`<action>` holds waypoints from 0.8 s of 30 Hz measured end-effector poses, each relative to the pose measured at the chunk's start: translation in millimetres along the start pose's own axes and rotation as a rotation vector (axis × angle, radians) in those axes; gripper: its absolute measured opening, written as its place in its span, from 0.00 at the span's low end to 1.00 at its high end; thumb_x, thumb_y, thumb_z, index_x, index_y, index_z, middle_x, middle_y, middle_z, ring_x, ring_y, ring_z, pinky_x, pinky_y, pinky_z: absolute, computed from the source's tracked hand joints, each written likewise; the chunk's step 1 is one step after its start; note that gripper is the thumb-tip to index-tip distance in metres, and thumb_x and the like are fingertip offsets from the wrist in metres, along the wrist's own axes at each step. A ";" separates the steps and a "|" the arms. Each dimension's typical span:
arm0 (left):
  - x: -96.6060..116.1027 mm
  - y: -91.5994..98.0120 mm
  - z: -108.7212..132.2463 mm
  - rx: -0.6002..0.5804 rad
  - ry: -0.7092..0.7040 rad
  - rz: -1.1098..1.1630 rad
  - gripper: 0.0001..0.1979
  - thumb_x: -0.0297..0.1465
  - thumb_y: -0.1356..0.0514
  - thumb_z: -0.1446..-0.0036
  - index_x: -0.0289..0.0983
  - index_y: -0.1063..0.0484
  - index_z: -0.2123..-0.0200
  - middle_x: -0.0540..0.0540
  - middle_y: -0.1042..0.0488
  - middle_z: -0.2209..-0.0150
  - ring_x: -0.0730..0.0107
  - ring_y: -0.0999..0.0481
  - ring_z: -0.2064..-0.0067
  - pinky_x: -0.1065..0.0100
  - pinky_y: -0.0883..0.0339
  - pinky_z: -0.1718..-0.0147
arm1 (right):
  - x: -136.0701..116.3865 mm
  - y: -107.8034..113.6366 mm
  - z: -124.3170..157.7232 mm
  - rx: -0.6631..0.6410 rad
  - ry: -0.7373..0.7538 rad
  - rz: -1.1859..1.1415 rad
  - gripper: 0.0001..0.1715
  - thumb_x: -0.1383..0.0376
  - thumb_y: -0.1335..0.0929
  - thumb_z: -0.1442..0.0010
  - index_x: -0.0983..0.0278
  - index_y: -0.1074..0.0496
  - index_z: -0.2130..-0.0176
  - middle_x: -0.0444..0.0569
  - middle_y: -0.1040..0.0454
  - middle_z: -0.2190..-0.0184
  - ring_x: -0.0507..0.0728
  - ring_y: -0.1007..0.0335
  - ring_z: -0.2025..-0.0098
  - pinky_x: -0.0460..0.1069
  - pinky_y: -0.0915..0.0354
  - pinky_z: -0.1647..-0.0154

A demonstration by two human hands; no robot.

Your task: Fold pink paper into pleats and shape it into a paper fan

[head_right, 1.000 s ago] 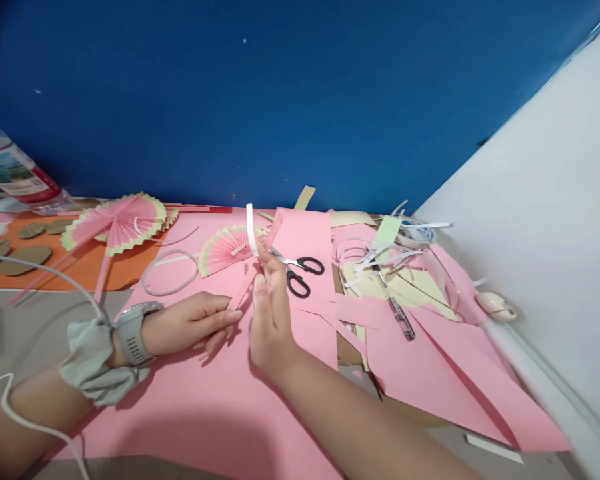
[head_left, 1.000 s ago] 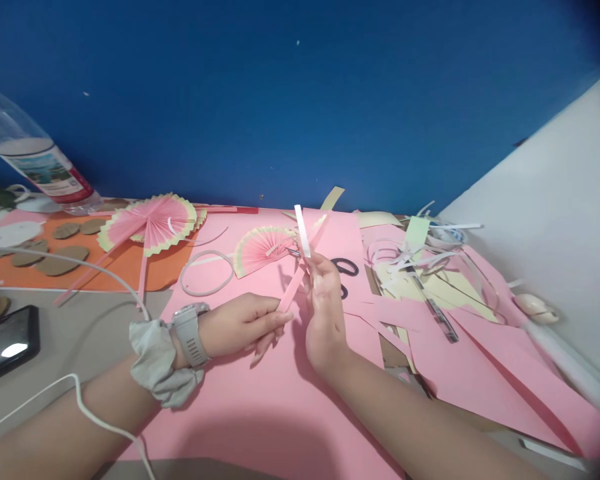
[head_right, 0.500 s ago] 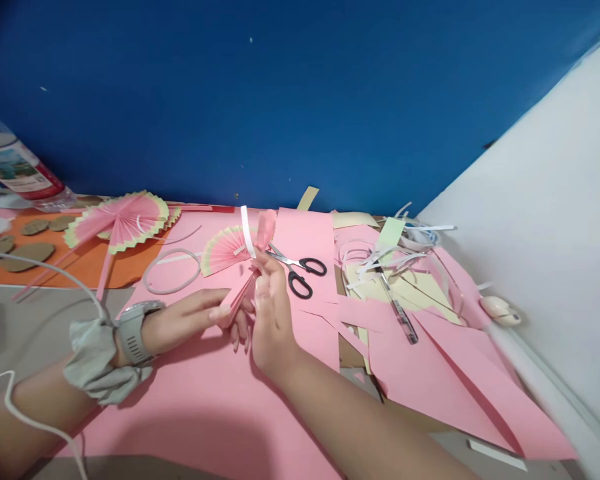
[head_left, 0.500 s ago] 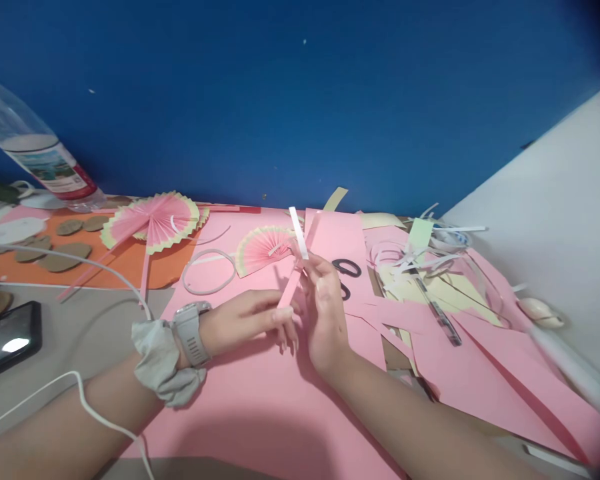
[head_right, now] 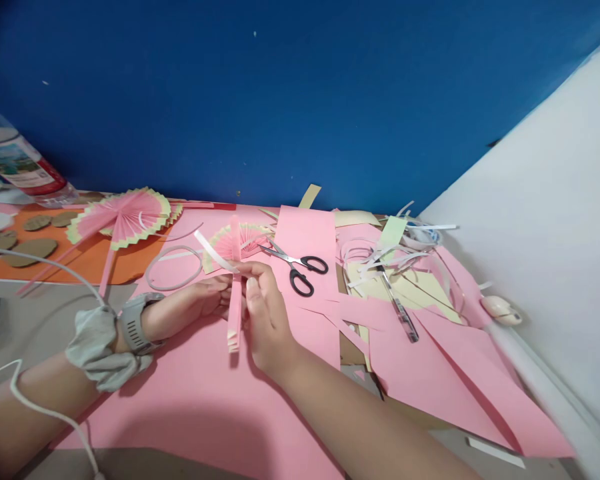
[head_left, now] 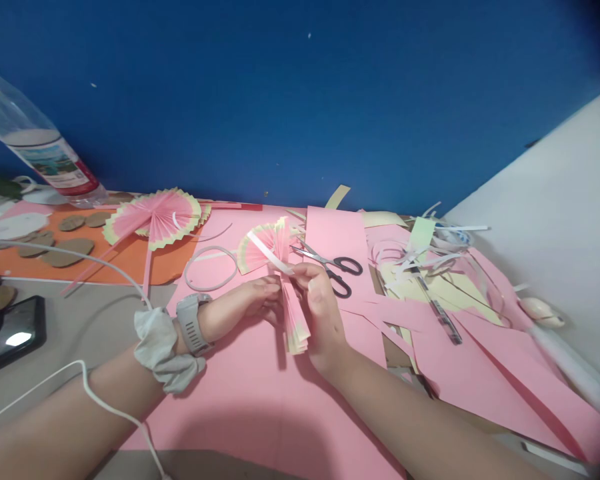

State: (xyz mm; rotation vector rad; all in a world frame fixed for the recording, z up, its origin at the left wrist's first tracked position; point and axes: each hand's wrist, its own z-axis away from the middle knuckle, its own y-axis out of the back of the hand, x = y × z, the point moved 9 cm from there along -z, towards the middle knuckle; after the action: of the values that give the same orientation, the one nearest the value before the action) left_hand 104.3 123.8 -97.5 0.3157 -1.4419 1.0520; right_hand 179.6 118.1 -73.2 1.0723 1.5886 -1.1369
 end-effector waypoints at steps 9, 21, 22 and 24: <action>9.6 -0.2 -1.1 0.031 -0.077 -0.133 0.09 0.34 0.42 0.42 0.33 0.27 0.67 0.46 0.27 0.69 0.70 0.27 0.65 0.66 0.34 0.59 | 5.5 -0.1 -1.7 -0.044 -0.010 0.088 0.17 0.51 0.44 0.35 0.56 0.37 0.55 0.48 0.29 0.55 0.57 0.33 0.50 0.58 0.38 0.46; 16.1 29.1 -2.4 0.324 -0.176 -0.132 0.12 0.37 0.39 0.45 0.32 0.31 0.66 0.46 0.27 0.69 0.72 0.27 0.69 0.69 0.30 0.68 | -28.5 9.0 -2.7 0.148 0.243 0.357 0.04 0.63 0.40 0.35 0.58 0.37 0.62 0.47 0.34 0.57 0.55 0.38 0.48 0.55 0.42 0.45; 17.6 30.8 -2.9 0.340 -0.184 -0.131 0.12 0.37 0.39 0.45 0.32 0.32 0.66 0.47 0.27 0.69 0.72 0.27 0.69 0.69 0.30 0.67 | -32.1 13.6 -0.9 0.211 0.270 0.389 0.03 0.64 0.40 0.35 0.58 0.38 0.63 0.47 0.35 0.57 0.55 0.39 0.49 0.55 0.42 0.46; 21.1 33.1 -2.9 0.371 -0.202 -0.124 0.11 0.36 0.39 0.45 0.33 0.32 0.65 0.47 0.27 0.68 0.72 0.27 0.68 0.69 0.30 0.65 | -35.9 18.4 3.1 0.285 0.309 0.391 0.02 0.64 0.40 0.35 0.57 0.39 0.63 0.47 0.37 0.58 0.56 0.39 0.50 0.56 0.42 0.47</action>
State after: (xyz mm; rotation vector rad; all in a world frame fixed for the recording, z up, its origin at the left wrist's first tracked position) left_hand 77.5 152.2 -92.4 0.7877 -1.3789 1.2096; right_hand 206.2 113.5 -43.1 1.7311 1.3793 -0.9787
